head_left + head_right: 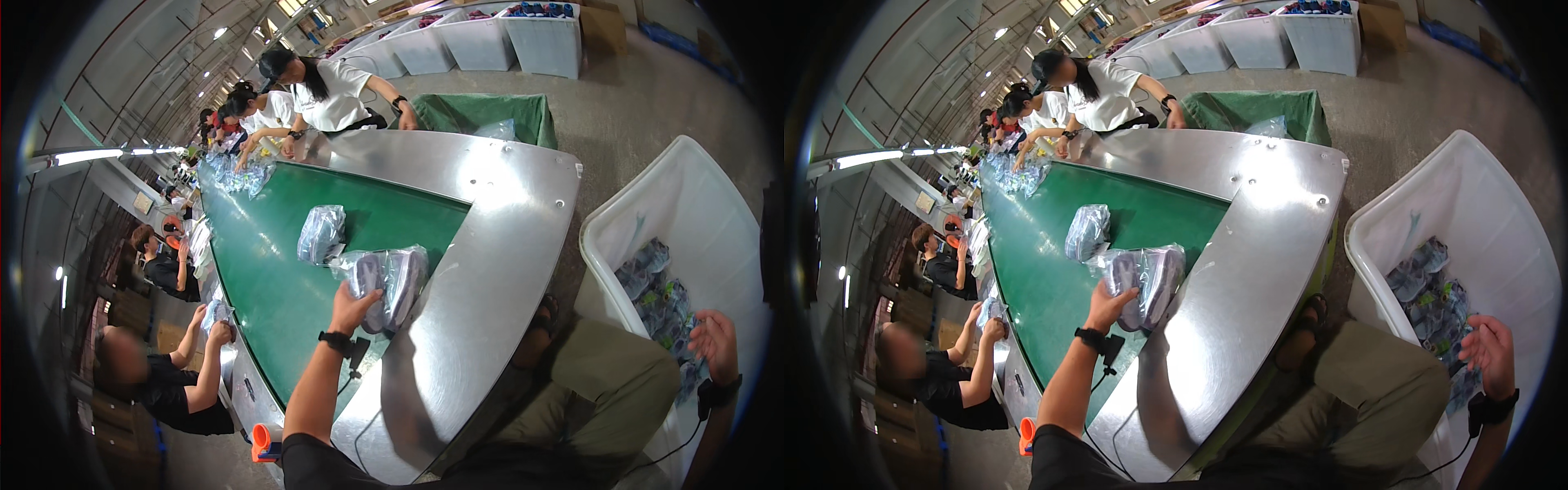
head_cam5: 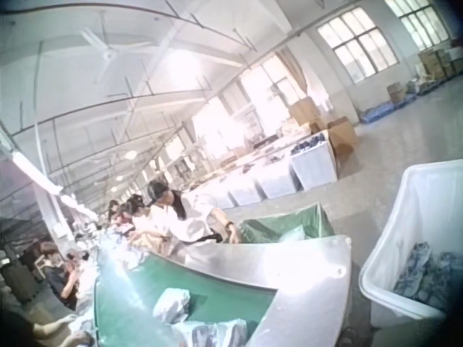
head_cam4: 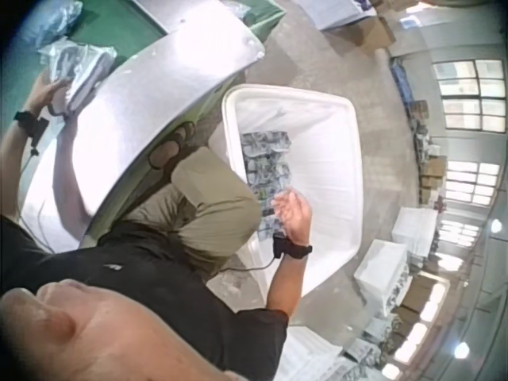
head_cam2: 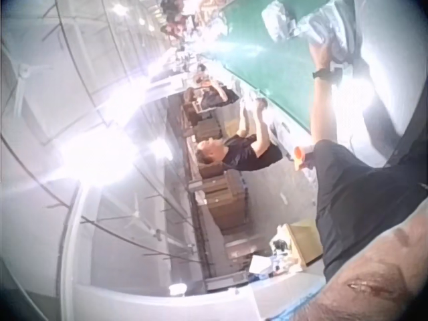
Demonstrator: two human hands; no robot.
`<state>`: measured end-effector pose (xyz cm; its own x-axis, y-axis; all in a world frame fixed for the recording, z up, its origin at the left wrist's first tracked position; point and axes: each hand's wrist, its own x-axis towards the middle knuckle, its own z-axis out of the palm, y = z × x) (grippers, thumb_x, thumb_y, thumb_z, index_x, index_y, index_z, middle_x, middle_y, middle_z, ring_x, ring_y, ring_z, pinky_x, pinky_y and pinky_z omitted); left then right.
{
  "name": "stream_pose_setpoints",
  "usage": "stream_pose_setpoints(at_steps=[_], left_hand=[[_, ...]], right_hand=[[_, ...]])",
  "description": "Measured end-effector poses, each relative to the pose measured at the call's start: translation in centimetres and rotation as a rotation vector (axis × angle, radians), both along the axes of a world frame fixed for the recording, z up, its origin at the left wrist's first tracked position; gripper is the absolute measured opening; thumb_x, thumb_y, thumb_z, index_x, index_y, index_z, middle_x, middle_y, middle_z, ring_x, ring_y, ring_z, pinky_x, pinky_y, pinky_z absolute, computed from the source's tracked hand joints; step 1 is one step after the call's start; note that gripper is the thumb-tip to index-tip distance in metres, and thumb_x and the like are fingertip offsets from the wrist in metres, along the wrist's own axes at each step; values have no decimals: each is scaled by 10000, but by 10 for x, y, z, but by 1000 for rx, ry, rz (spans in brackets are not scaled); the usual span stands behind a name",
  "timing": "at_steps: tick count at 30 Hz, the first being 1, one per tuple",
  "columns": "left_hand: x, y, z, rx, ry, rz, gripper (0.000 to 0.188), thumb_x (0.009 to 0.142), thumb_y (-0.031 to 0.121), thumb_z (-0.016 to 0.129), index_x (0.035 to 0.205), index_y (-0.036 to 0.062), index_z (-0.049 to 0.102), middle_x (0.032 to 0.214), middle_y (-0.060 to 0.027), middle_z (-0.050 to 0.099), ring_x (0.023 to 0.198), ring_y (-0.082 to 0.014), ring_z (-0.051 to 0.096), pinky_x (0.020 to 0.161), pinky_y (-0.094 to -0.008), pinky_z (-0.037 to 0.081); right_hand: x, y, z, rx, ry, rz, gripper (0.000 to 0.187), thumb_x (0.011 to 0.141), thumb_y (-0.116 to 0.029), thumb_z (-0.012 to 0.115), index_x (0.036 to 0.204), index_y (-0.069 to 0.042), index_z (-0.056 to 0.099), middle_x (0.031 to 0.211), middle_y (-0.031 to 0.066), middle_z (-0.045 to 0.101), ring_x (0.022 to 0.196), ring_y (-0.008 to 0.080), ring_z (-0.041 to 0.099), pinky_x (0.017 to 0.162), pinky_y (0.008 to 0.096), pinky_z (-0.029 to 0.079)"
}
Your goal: The person picks packaged socks from a conveyor belt and places them into a white plastic bin. They handle multiple packages one at a time, occasionally inspecting the labels before depositing them into the bin.
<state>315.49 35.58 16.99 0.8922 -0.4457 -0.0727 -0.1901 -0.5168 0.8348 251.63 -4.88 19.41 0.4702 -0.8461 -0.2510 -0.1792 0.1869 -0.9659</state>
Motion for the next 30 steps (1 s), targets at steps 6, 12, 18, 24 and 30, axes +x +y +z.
stream_pose_setpoints(at_steps=[6, 12, 18, 24, 30], left_hand=[[-103, 23, 14, 130, -1015, -204, 644, 660, 125, 897, 1204, 57, 557, 1268, -205, 548, 940, -354, 646, 800, -412, 556], [-149, 56, 13, 373, -615, -523, 838, 682, 57, 865, 1449, 94, 529, 1335, -133, 573, 1078, -312, 628, 839, -366, 565], [-142, 51, 2, 21, 332, -89, 596, 1015, 191, 638, 1531, -5, 413, 1448, -159, 526, 1231, -216, 578, 896, -324, 545], [-159, -9, -9, 39, -154, -411, 664, 980, 210, 690, 1549, 22, 402, 1522, -176, 409, 1382, -241, 447, 1066, -367, 464], [-167, -68, -3, -359, 429, -405, 533, 990, 94, 657, 1483, -10, 483, 1359, -119, 589, 1219, -205, 591, 1021, -328, 493]], right_hand=[[22, 8, 19, -98, 80, 55, 346, 1066, -237, 474, 1287, 9, 576, 888, 69, 681, 725, 128, 677, 579, 234, 490], [57, 18, 43, -200, 97, 236, 328, 1026, -161, 492, 1246, 44, 625, 903, 84, 685, 751, 133, 666, 618, 241, 492], [85, 30, 57, -189, 52, 347, 333, 1013, -139, 490, 1248, 58, 621, 915, 88, 686, 785, 133, 668, 650, 252, 498], [91, 38, 60, -131, 51, 400, 325, 1018, -155, 541, 1264, 40, 627, 959, 83, 723, 822, 120, 682, 672, 243, 508], [97, 48, 54, -79, 47, 451, 341, 1019, -173, 575, 1304, 7, 623, 958, 71, 725, 833, 111, 691, 675, 239, 518]])
